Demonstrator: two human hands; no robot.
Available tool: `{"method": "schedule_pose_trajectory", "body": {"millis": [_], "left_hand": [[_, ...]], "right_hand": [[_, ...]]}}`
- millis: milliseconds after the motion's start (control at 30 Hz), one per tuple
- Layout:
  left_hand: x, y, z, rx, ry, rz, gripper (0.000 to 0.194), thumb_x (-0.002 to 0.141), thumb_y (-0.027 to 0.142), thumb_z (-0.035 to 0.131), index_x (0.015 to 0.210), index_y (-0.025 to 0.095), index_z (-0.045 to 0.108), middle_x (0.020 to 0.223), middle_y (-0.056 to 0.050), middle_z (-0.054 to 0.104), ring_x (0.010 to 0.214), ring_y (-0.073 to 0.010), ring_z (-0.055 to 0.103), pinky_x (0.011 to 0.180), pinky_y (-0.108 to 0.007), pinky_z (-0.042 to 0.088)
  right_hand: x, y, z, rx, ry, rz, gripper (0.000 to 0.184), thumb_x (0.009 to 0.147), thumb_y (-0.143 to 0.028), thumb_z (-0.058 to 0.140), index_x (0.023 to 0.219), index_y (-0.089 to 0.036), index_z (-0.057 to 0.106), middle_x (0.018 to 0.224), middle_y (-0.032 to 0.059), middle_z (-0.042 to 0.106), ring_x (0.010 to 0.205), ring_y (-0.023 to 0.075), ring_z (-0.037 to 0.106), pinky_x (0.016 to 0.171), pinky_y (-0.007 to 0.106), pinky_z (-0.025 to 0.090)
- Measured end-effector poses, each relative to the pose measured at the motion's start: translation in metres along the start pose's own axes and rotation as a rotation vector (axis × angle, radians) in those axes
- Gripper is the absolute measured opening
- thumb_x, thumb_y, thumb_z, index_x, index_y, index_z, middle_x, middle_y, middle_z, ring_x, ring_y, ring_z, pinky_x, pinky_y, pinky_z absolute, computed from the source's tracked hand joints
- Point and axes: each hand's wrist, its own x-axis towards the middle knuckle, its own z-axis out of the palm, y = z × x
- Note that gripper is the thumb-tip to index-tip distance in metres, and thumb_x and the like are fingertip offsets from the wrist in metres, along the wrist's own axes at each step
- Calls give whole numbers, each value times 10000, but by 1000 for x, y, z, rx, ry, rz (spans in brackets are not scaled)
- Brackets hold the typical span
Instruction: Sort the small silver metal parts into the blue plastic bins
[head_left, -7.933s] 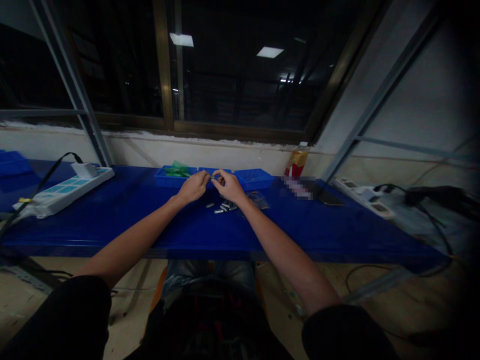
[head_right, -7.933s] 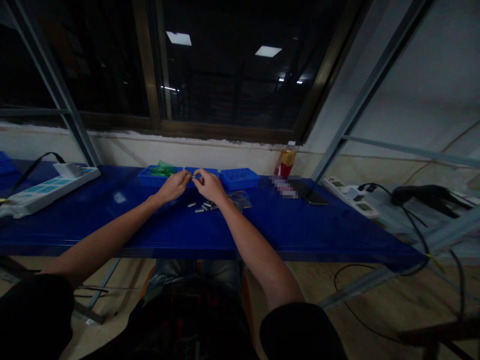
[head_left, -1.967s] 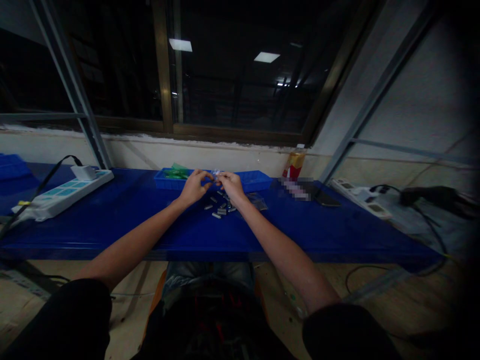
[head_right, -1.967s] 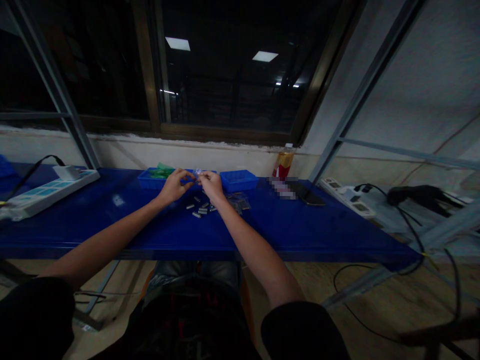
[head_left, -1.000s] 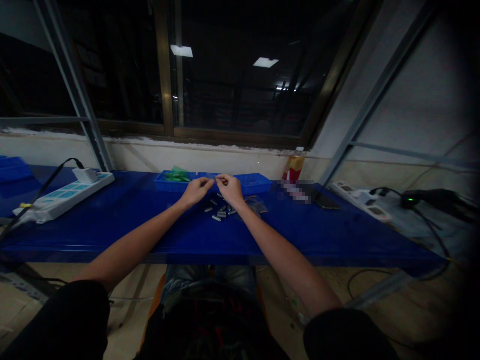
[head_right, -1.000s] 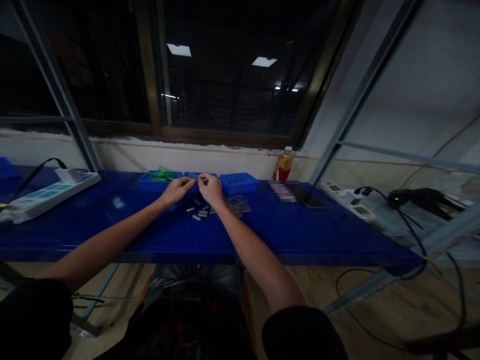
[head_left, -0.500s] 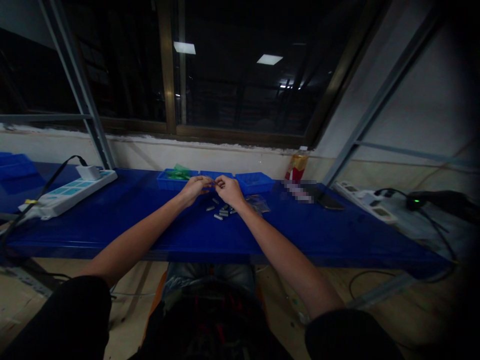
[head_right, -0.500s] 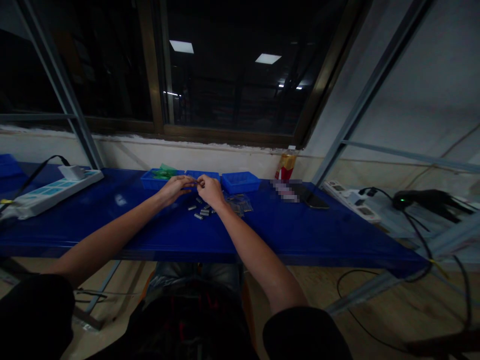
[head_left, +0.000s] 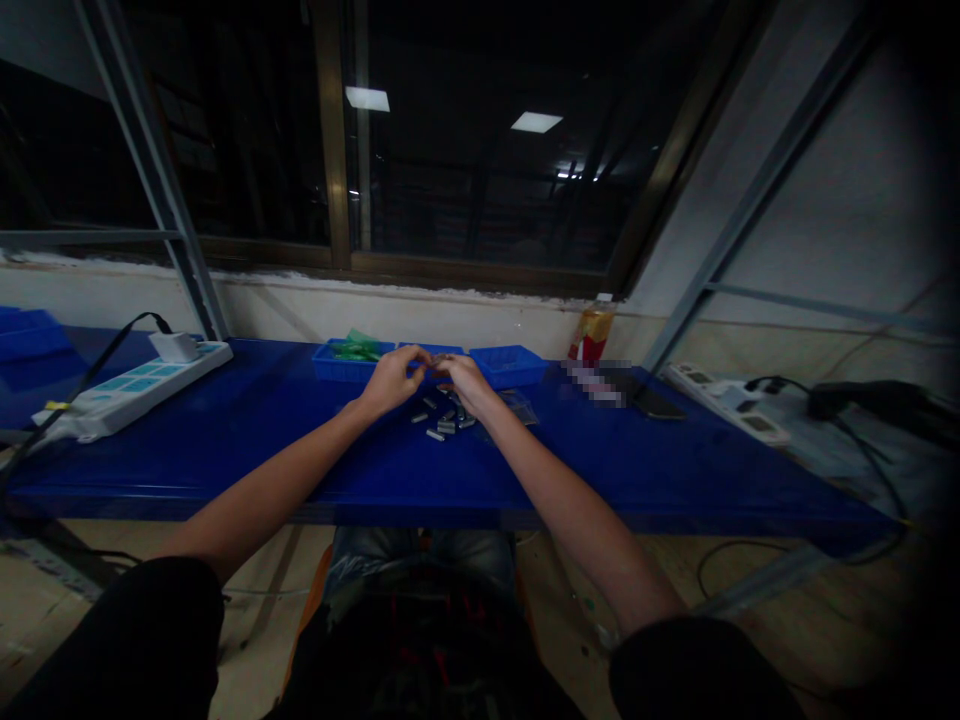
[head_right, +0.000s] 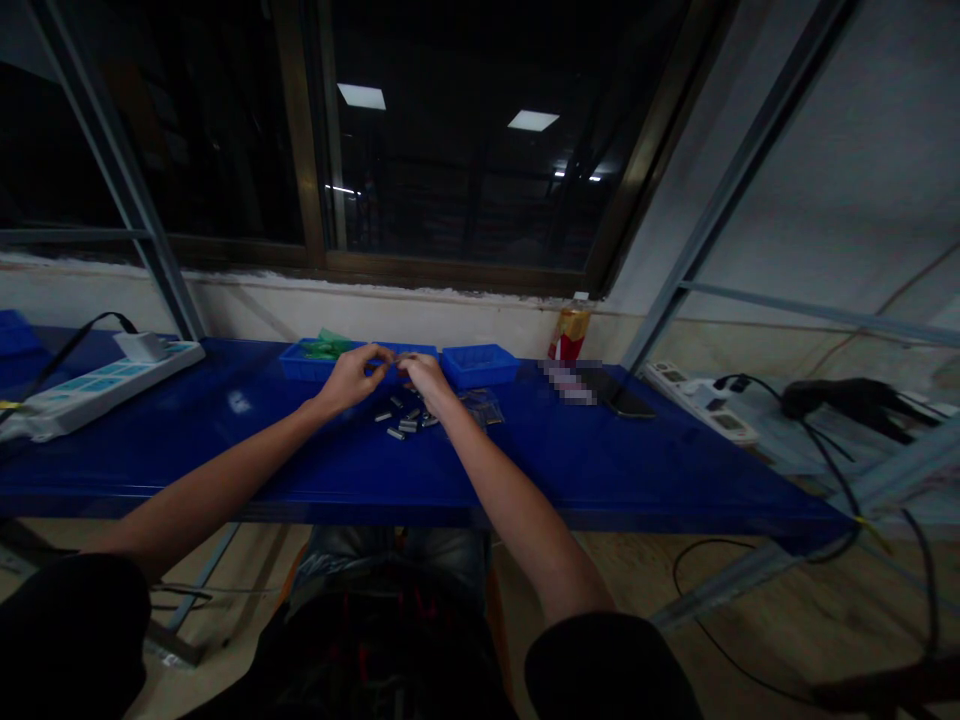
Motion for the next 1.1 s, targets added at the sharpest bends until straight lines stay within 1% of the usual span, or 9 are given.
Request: {"method": "schedule_pose_trajectory", "body": {"millis": [67, 167, 367, 533, 633, 800, 900, 1033, 1100], "left_hand": [[-1, 1, 0, 100, -43, 85, 171, 757, 117, 474, 864, 185, 589, 934, -50, 634, 911, -185, 569, 828, -315, 436], [-1, 1, 0, 219, -48, 125, 156, 764, 119, 476, 845, 187, 591, 925, -48, 624, 924, -199, 551, 875, -349, 404], [-2, -1, -3, 393, -25, 31, 158, 771, 161, 491, 867, 196, 612, 899, -71, 584, 883, -224, 537, 810, -336, 419], [-3, -4, -5, 412, -16, -22, 179, 772, 161, 485, 879, 200, 624, 903, -79, 569, 896, -234, 528, 807, -344, 417], [-3, -4, -7, 393, 22, -35, 187, 771, 158, 484, 878, 205, 629, 897, -75, 558, 899, -232, 527, 806, -344, 421], [-1, -6, -9, 348, 54, -47, 188, 761, 152, 492, 857, 207, 645, 872, -70, 558, 879, -225, 531, 813, -342, 419], [2, -7, -8, 172, 25, -169, 153, 756, 188, 517, 828, 188, 652, 850, -62, 589, 847, -207, 540, 809, -331, 413], [5, -5, -6, -404, -123, -578, 340, 809, 432, 466, 881, 146, 634, 836, -60, 612, 708, -152, 549, 624, -262, 418], [5, -4, -4, -615, -141, -694, 367, 798, 466, 479, 895, 138, 613, 833, -51, 602, 649, -118, 533, 561, -225, 390]], "right_hand": [[-2, -3, -1, 156, -30, 60, 186, 677, -249, 481, 762, -161, 621, 754, 9, 656, 631, 107, 574, 497, 184, 393], [-4, -7, 0, 237, -50, 67, 183, 715, -282, 489, 751, -159, 619, 738, 8, 656, 571, 90, 555, 464, 178, 378], [-9, -11, 7, 279, -80, 81, 273, 759, -406, 530, 792, -153, 628, 720, 18, 640, 527, 86, 543, 433, 180, 365], [-8, -9, 7, 220, -114, 88, 193, 710, -178, 534, 861, -157, 652, 690, 0, 625, 519, 70, 527, 450, 170, 365], [-6, -7, 7, 131, -80, 72, 187, 678, -121, 525, 806, -151, 657, 580, -21, 578, 493, 64, 500, 449, 164, 353], [-2, -4, 7, 64, 82, 30, 133, 652, -157, 568, 776, -151, 618, 557, -33, 561, 505, 82, 516, 478, 186, 368], [0, -2, 4, -12, 164, -129, 106, 649, -172, 569, 744, -155, 613, 623, -19, 587, 584, 99, 538, 576, 220, 421], [0, -1, 0, -206, 188, -390, 93, 635, -159, 565, 690, -176, 638, 745, 0, 598, 708, 127, 543, 737, 282, 442], [-1, -2, 0, -305, 192, -463, 114, 629, -139, 549, 663, -190, 646, 751, 3, 574, 761, 145, 531, 793, 311, 432]]}}
